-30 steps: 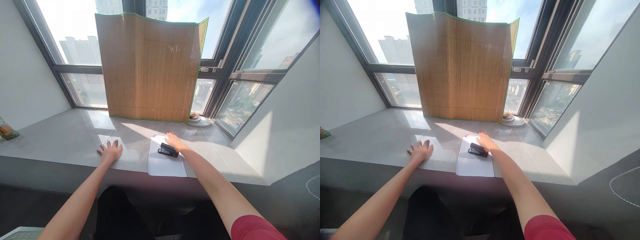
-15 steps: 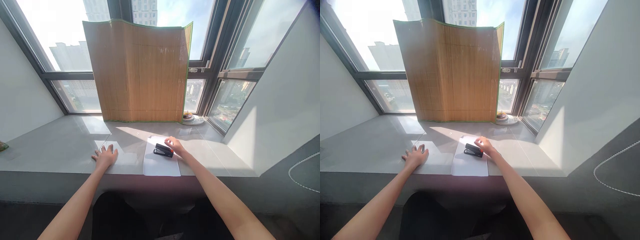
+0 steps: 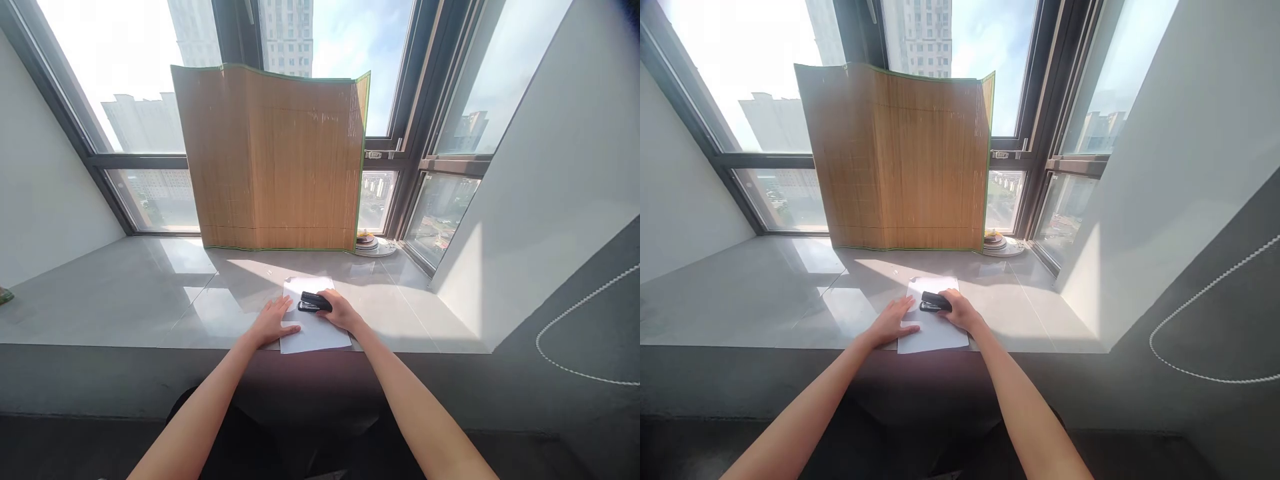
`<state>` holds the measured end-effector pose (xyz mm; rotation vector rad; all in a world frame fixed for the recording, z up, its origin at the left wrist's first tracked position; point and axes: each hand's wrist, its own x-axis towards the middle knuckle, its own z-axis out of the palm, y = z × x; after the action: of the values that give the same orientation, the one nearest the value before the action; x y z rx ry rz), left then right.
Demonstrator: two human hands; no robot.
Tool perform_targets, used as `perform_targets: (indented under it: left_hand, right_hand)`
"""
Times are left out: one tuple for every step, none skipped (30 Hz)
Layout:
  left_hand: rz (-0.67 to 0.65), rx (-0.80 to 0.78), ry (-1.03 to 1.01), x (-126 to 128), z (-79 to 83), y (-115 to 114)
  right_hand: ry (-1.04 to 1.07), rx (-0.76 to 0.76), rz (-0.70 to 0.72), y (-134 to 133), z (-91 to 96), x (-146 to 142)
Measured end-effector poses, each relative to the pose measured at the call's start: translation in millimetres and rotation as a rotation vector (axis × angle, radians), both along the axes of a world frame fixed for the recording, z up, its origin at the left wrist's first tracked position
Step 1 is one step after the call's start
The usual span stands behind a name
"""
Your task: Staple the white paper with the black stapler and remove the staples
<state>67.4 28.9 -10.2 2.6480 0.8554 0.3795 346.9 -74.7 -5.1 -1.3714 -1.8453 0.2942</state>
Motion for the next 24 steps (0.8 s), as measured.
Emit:
perform_targets:
  left_hand:
    - [-0.001,0.016,0.024,0.1,-1.2,-0.5]
    - [-0.002,0.025,0.042,-0.7,-1.4,-0.5]
    - [-0.001,0.031,0.054,-1.8,-0.9,-0.3]
    - [0.001,0.035,0.061,-2.6,0.1,-0.1]
    - [0.006,0.040,0.063,-3.1,1.3,-0.2]
    - [0.010,0.044,0.061,-3.1,2.3,-0.5]
    - [0.014,0.049,0.056,-3.0,3.1,-1.0]
    - [0.017,0.053,0.051,-2.7,3.6,-1.5]
    - [0.018,0.054,0.049,-2.6,3.7,-1.9]
    - [0.016,0.054,0.048,-2.7,3.7,-2.2]
    - [0.012,0.050,0.047,-3.1,3.6,-2.2]
    - [0.007,0.045,0.045,-3.7,3.4,-2.0]
    - [0.003,0.038,0.042,-4.4,3.1,-1.5]
    - [0.001,0.031,0.039,-5.2,2.9,-0.8]
    - [0.002,0.024,0.035,-5.9,2.7,0.0]
    - [0.003,0.019,0.032,-6.5,2.4,0.8]
    - [0.004,0.016,0.029,-6.9,2.2,1.5]
    - [0.005,0.016,0.028,-7.1,1.9,2.1]
    - [0.001,0.016,0.029,-7.2,1.7,2.5]
    - [-0.004,0.018,0.032,-7.3,1.5,2.7]
    - [-0.010,0.020,0.037,-7.4,1.5,2.7]
    - [-0.013,0.023,0.040,-7.5,1.5,2.5]
    - [-0.014,0.026,0.042,-7.7,1.6,2.3]
    - [-0.014,0.029,0.041,-7.9,1.8,2.2]
  right_hand:
    - [-0.004,0.001,-0.014,-0.8,0.0,-0.4]
    - [-0.001,0.000,-0.025,-1.3,0.1,-0.8]
    - [0.007,-0.003,-0.033,-1.6,0.4,-1.0]
    - [0.019,-0.006,-0.038,-1.7,0.7,-1.0]
    - [0.033,-0.008,-0.043,-1.6,1.2,-0.9]
    - [0.048,-0.008,-0.047,-1.3,1.6,-0.5]
    - [0.062,-0.007,-0.049,-0.9,1.9,0.0]
    - [0.077,-0.006,-0.049,-0.5,2.1,0.6]
    - [0.092,-0.006,-0.048,-0.1,2.3,1.2]
    - [0.110,-0.008,-0.046,0.2,2.4,1.9]
    - [0.129,-0.015,-0.041,0.5,2.3,2.6]
    - [0.145,-0.024,-0.034,0.8,2.2,3.3]
    - [0.158,-0.032,-0.028,1.0,2.0,3.9]
    - [0.166,-0.035,-0.022,1.2,1.6,4.5]
    - [0.169,-0.031,-0.018,1.3,1.1,5.0]
    - [0.170,-0.024,-0.014,1.6,0.4,5.4]
    - [0.169,-0.014,-0.012,1.8,-0.4,5.8]
    - [0.170,-0.005,-0.010,2.1,-1.2,6.0]
    - [0.172,-0.001,-0.009,2.4,-2.1,6.3]
    - [0.175,-0.001,-0.010,2.8,-2.7,6.6]
    - [0.179,-0.004,-0.014,3.2,-3.0,7.0]
    - [0.184,-0.012,-0.020,3.6,-3.0,7.6]
    - [0.195,-0.024,-0.030,3.9,-2.6,8.4]
    - [0.216,-0.036,-0.048,4.2,-1.9,9.5]
